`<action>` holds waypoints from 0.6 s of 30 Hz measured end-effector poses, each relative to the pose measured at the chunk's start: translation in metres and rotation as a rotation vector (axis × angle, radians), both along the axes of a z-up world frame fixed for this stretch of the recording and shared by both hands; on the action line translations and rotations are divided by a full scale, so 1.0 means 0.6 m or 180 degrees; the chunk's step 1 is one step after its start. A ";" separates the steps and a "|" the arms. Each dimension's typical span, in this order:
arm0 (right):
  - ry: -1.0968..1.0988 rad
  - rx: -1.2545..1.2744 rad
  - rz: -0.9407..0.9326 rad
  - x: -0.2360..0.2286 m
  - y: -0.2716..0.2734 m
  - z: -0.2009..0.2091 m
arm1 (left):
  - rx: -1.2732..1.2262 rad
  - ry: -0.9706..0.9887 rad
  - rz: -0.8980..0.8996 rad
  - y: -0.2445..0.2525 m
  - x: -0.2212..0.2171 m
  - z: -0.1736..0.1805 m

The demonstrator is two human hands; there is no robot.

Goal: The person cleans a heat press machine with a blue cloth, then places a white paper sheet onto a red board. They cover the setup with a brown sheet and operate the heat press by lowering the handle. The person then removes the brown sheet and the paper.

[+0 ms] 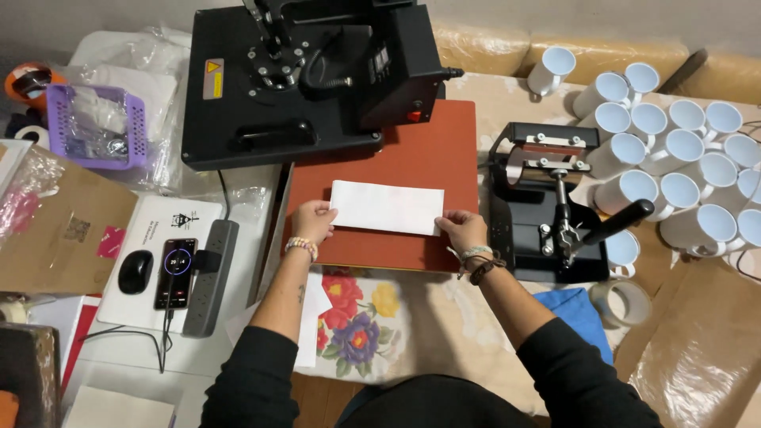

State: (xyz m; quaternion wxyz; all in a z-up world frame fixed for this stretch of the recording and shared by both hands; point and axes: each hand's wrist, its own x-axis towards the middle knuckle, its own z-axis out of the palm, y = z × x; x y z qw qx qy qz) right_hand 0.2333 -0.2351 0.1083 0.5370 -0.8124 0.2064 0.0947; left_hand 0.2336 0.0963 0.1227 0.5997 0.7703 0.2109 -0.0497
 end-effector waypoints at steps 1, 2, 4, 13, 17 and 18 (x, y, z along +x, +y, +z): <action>0.0053 -0.0353 0.0034 0.012 0.010 0.006 | 0.0325 0.0048 0.0000 0.004 0.022 -0.014; 0.0105 -0.0706 0.0069 0.024 0.018 0.011 | 0.0650 0.0095 0.0000 0.007 0.043 -0.029; 0.0082 -0.0813 0.0034 0.055 0.016 -0.015 | 0.0725 0.0094 0.0005 0.012 0.070 -0.049; 0.0168 -0.1030 -0.0080 0.092 0.015 -0.019 | 0.0285 0.0202 -0.0032 0.006 0.093 0.005; 0.0089 -0.0989 -0.0198 0.103 0.010 -0.030 | 0.0106 0.0152 0.0078 0.005 0.095 0.014; 0.0100 -0.0996 -0.0199 0.098 0.009 -0.025 | 0.0100 0.0163 0.0075 0.007 0.090 0.008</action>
